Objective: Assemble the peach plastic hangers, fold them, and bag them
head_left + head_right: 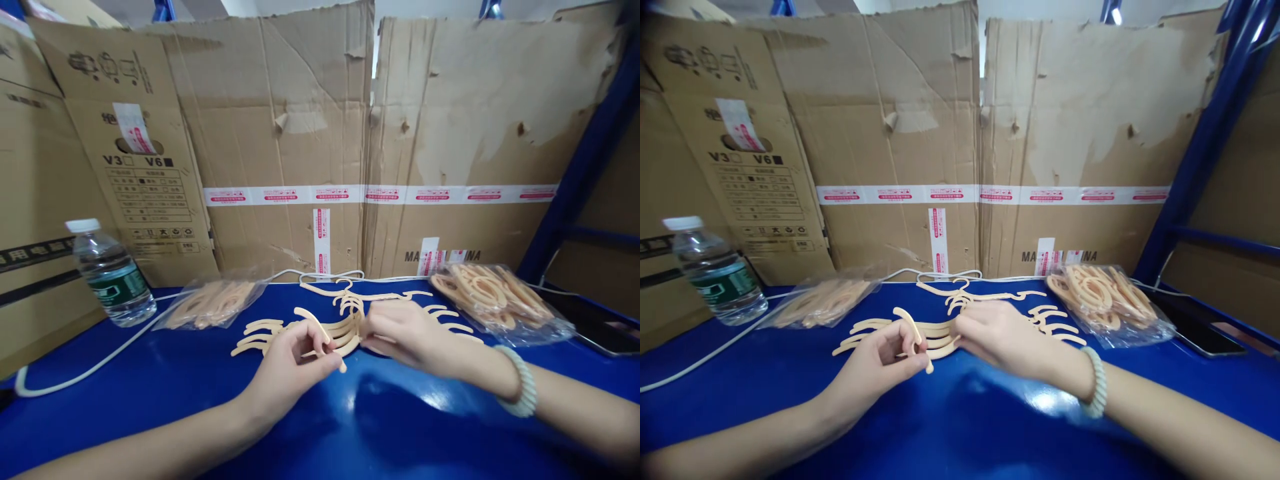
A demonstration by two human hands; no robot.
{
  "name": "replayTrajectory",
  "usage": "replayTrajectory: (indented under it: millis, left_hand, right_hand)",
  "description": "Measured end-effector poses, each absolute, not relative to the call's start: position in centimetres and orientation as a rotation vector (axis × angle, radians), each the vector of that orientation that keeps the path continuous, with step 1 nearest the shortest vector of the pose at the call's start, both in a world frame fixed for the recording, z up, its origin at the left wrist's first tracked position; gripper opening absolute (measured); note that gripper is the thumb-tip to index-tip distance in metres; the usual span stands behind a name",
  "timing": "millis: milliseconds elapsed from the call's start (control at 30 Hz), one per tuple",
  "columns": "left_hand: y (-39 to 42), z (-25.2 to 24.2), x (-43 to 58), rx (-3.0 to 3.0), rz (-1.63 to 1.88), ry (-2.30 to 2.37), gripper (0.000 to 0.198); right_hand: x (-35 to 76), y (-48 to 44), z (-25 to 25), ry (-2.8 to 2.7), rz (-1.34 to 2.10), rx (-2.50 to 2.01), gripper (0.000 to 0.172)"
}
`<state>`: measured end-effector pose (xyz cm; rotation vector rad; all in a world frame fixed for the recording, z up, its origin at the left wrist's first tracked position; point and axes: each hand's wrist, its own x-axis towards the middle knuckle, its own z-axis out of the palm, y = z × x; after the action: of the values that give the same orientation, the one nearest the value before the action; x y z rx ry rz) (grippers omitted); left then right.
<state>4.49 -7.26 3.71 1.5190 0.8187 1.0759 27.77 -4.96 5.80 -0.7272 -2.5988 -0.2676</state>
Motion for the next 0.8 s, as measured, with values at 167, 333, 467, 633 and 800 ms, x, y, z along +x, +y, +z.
replayTrajectory:
  millis: [167,333,467,633,800]
  left_hand:
    - [-7.2,3.6,4.0,1.351,1.060,0.832,0.047]
    - [-7.9,2.5,2.7,1.218,1.122,0.879,0.054]
    - [-8.2,2.2,1.9,1.145,1.145,0.885,0.052]
    - [-8.1,2.3,1.5,1.069,1.095,0.903,0.048]
    - [-8.3,2.8,1.3,1.069,1.062,0.898,0.039]
  right_hand:
    - [30.0,1.0,5.3,-2.485,-0.274,-1.173,0.010]
    - [31.4,4.5,3.7,-2.522,-0.158,-1.375,0.012]
    - [31.3,5.0,3.3,-2.550,-0.038,-1.462,0.019]
    - [31.5,4.0,4.4,-2.491,0.103,-1.454,0.015]
    - [32.8,2.1,6.1,-2.367,0.152,-1.363,0.010]
